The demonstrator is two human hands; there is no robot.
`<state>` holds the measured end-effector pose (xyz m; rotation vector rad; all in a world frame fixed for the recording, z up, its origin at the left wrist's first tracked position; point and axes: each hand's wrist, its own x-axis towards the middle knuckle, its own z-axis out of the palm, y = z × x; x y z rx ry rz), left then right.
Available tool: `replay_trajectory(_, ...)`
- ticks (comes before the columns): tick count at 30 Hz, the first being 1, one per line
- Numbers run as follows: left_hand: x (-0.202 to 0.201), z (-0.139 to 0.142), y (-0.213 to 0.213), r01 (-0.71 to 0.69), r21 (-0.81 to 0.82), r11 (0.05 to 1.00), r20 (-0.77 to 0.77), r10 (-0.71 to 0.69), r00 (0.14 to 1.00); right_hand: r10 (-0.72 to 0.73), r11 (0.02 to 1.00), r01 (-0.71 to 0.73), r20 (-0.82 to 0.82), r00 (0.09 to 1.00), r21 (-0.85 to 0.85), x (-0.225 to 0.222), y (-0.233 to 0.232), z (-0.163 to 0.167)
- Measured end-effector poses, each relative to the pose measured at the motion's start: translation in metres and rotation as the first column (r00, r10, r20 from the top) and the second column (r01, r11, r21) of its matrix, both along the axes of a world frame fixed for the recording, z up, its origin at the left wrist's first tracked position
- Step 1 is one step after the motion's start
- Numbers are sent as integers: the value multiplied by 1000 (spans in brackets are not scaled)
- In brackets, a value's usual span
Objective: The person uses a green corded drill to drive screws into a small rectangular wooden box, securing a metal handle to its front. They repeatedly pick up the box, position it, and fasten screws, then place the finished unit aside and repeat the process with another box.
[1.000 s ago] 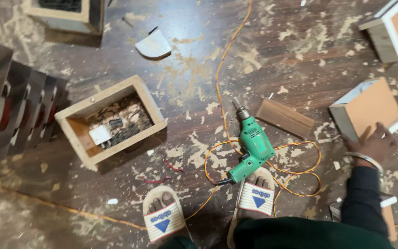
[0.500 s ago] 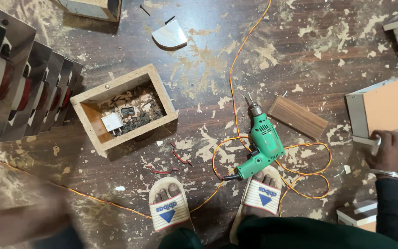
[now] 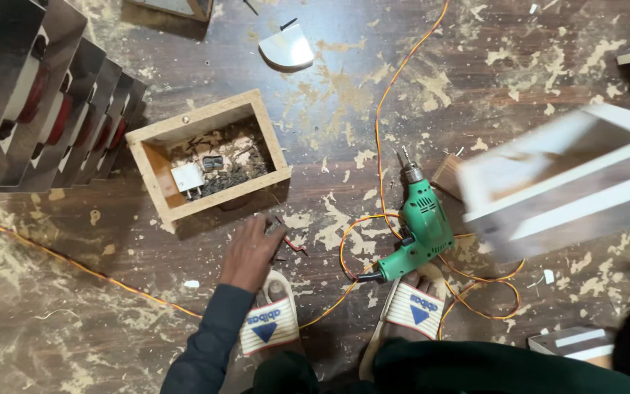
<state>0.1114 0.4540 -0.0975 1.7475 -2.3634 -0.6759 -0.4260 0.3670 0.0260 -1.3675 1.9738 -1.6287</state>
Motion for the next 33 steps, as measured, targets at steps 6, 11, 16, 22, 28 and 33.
replay_trajectory(6,20,1,-3,-48,-1,999,-225,47,973,195,950,-310,742,641,19,133,36,-55)
replay_trajectory(11,36,35,10,-156,508,847,-562,463,686,112,905,-417,905,411,78,201,34,-89)
replay_trajectory(16,19,84,-3,-172,577,798,-641,574,510,18,846,-498,922,386,192,221,32,-68)
replay_trajectory(22,-16,140,-47,-144,149,978,-631,206,748,63,792,-584,929,364,175,219,45,-67)
replay_trajectory(28,-78,139,-86,-135,-17,991,-447,113,887,44,793,-583,937,346,178,209,50,-74)
replay_trajectory(33,-88,127,-92,-154,73,985,-393,170,904,105,869,-481,906,410,117,217,63,-78)
